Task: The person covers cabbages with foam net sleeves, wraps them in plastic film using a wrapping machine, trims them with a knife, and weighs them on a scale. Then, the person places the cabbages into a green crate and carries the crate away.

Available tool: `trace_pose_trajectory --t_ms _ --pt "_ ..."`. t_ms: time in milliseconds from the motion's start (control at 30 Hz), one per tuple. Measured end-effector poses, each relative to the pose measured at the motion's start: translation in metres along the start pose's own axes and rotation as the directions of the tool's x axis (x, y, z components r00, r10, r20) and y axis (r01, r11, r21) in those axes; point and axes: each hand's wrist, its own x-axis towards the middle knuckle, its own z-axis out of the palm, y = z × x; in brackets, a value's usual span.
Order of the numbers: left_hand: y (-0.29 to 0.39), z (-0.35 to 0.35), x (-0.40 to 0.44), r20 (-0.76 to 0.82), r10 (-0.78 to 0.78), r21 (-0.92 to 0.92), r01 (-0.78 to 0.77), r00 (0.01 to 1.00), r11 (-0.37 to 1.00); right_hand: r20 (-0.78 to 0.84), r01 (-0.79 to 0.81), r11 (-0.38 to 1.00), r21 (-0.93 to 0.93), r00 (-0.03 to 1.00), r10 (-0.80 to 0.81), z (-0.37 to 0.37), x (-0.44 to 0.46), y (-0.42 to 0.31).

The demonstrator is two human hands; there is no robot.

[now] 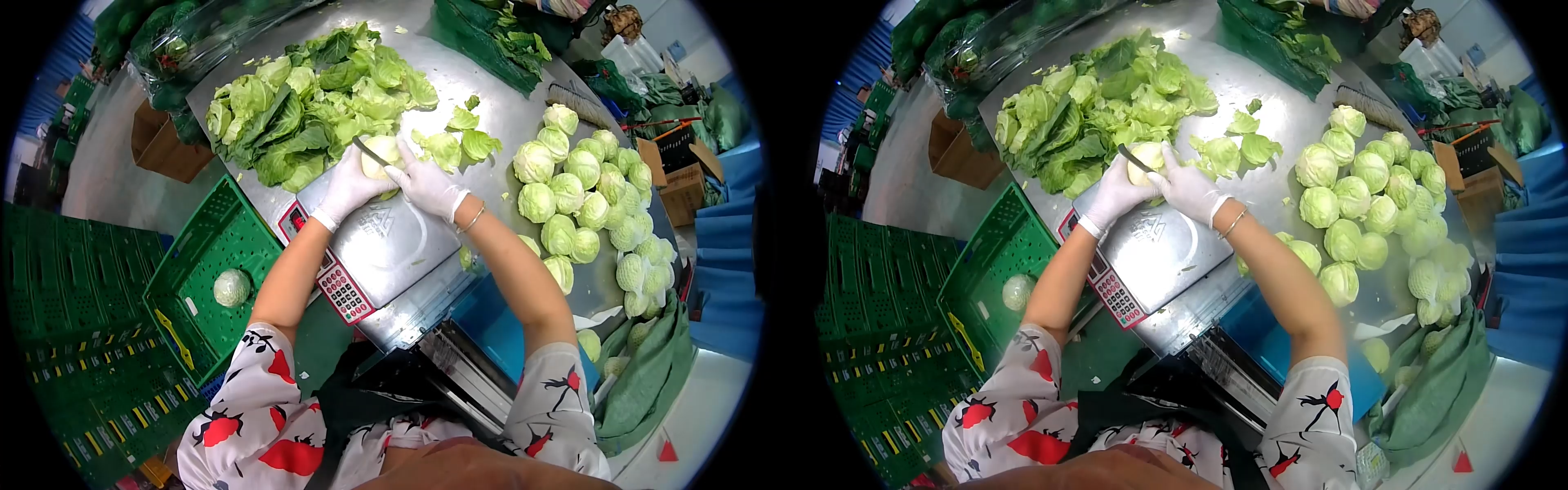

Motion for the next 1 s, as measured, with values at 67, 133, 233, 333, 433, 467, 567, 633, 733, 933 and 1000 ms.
trace_pose_trajectory --t_ms 67,133,233,333,433,467,567,633,733,933,1000 --pt "0.005 -0.001 -0.004 -0.007 0.038 0.092 -0.038 0.999 0.995 0.032 -0.016 1.000 -0.024 0.999 0.016 -0.004 0.004 -0.003" --pt "0.008 -0.001 -0.004 -0.007 0.046 0.130 -0.045 0.999 0.991 0.042 -0.003 1.000 -0.029 0.999 0.005 -0.012 0.004 -0.009" --pt "0.007 -0.003 -0.001 0.021 -0.010 0.088 0.008 1.000 0.996 -0.045 0.025 0.999 -0.034 0.999 -0.026 -0.005 0.007 -0.007" --pt "0.008 -0.003 0.000 0.050 -0.071 0.063 0.068 0.996 0.996 -0.087 0.092 0.993 -0.071 0.991 -0.098 -0.012 0.002 -0.014" --pt "0.007 0.001 0.001 0.014 -0.071 0.077 0.070 0.997 0.995 -0.131 -0.044 0.997 0.071 0.990 0.053 -0.009 0.007 -0.014" --pt "0.007 0.000 0.002 0.024 -0.077 0.071 0.076 0.997 0.995 -0.163 -0.037 0.993 0.111 0.985 0.055 -0.006 0.011 -0.006" --pt "0.012 -0.004 -0.002 0.072 -0.044 0.049 0.040 0.996 0.998 -0.162 -0.142 0.918 0.370 0.963 0.214 -0.013 0.024 0.023" --pt "0.013 -0.009 -0.009 0.113 0.055 0.034 -0.059 0.992 0.998 0.036 -0.351 0.663 0.662 0.897 0.440 -0.037 0.025 0.032" --pt "-0.006 -0.010 -0.017 -0.003 0.162 0.091 -0.161 0.987 0.983 0.013 -0.297 0.662 0.688 0.918 0.397 -0.033 0.016 0.026" --pt "0.004 0.002 -0.031 -0.189 -0.019 0.037 0.026 0.982 0.999 -0.348 0.034 0.971 0.235 0.936 0.052 -0.017 0.029 0.005" --pt "-0.020 0.006 -0.026 -0.166 -0.042 -0.107 0.024 0.985 0.994 -0.268 -0.154 0.941 0.302 0.934 0.239 -0.041 0.037 -0.003"
